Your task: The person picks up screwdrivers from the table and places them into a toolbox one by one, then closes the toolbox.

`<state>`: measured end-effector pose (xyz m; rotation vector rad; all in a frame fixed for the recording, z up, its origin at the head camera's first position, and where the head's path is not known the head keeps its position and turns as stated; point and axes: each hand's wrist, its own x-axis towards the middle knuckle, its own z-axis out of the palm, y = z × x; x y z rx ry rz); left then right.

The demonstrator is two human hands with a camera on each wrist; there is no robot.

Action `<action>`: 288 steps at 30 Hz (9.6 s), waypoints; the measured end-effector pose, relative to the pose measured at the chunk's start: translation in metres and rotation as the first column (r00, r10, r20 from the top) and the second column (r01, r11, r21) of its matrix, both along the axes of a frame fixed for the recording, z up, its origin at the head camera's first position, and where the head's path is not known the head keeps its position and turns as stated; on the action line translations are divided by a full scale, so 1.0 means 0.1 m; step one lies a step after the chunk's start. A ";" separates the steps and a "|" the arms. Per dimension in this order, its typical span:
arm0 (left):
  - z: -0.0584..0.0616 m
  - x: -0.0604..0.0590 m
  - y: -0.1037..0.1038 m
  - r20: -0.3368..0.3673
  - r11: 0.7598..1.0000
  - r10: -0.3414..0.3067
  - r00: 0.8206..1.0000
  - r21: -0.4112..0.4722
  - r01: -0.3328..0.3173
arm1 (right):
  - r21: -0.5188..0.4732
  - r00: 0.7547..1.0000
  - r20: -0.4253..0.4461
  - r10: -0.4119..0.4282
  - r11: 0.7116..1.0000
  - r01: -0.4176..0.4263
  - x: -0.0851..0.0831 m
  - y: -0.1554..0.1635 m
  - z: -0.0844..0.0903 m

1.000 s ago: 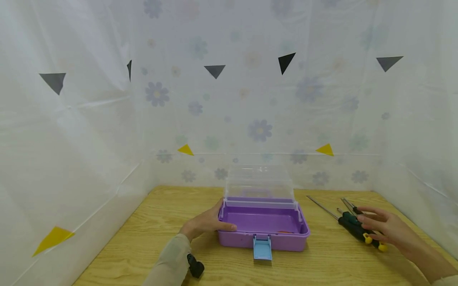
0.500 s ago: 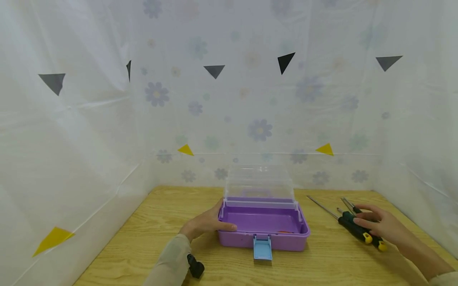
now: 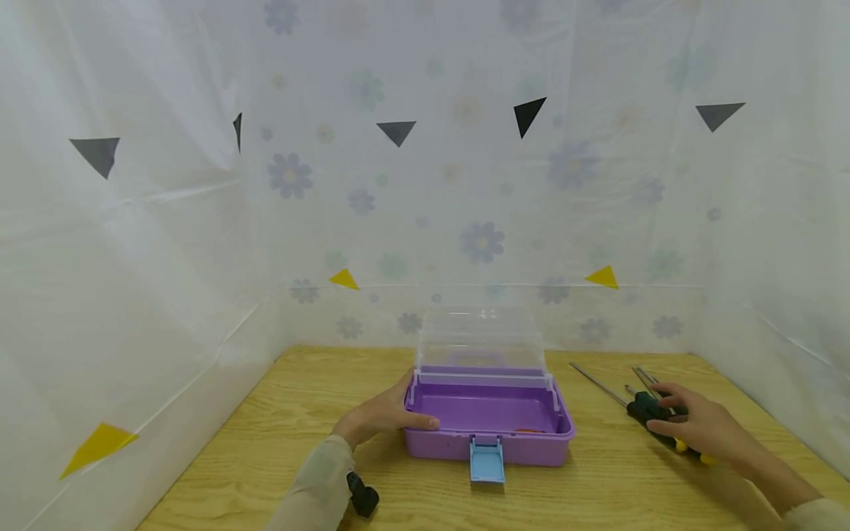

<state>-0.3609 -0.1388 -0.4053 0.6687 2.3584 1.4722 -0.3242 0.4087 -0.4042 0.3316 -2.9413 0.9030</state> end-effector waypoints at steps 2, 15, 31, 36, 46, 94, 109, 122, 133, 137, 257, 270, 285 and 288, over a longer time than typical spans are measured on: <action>0.00 0.00 0.00 -0.003 1.000 -0.002 1.000 0.001 0.002 | 0.033 0.999 -0.040 0.009 0.999 -0.007 -0.01 -0.02 -0.02; -0.01 -0.01 0.01 -0.012 1.000 -0.021 1.000 0.010 0.021 | 0.108 0.983 -0.181 0.042 0.994 -0.023 0.01 -0.09 -0.06; -0.02 -0.01 0.01 -0.001 0.998 -0.039 0.999 0.044 0.039 | -0.016 0.986 -0.165 0.010 1.000 -0.013 0.10 -0.16 -0.10; -0.01 -0.01 0.01 -0.002 0.998 -0.042 0.999 0.047 0.042 | -0.082 0.994 -0.107 -0.018 0.997 0.009 0.13 -0.18 -0.12; 0.01 0.01 0.01 -0.002 0.997 -0.048 0.999 0.055 0.048 | -0.040 0.987 -0.151 -0.055 0.998 0.050 0.10 -0.22 -0.27; 0.02 0.01 0.00 0.017 1.000 -0.018 1.000 0.019 0.017 | -0.864 0.955 0.216 0.203 0.495 0.090 0.05 0.16 -0.32; 0.01 0.01 0.00 0.007 1.000 0.001 1.000 0.000 -0.001 | -0.984 0.818 0.007 0.575 0.149 -0.097 0.05 0.30 -0.26; 0.01 0.01 -0.01 0.005 1.000 0.009 1.000 -0.013 -0.009 | -0.999 0.747 -0.054 0.662 -0.035 -0.041 0.13 0.31 -0.15; 0.03 0.02 0.01 -0.001 1.000 -0.013 1.000 0.003 0.013 | -0.992 0.736 -0.125 0.666 -0.065 -0.110 0.17 0.28 -0.04; 0.03 0.02 0.00 0.001 1.000 -0.008 1.000 -0.003 0.008 | -0.986 0.708 -0.161 0.688 -0.084 -0.143 0.16 0.26 -0.01; -0.01 -0.06 0.03 0.016 0.999 -0.042 0.999 0.036 0.041 | -0.844 0.750 -0.140 0.646 0.318 -0.432 -0.13 -1.29 0.42; -0.02 -0.06 0.05 0.005 0.999 -0.031 1.000 0.016 0.031 | -0.842 0.738 -0.132 0.662 0.318 -0.436 -0.17 -1.08 0.45; 0.00 -0.05 0.05 -0.009 1.000 -0.022 1.000 -0.007 0.022 | -0.796 0.763 -0.089 0.641 0.415 -0.441 -0.16 -1.01 0.51; 0.00 -0.05 0.06 -0.002 0.999 -0.032 0.999 0.006 0.032 | -0.792 0.764 -0.083 0.640 0.423 -0.440 -0.16 -0.99 0.50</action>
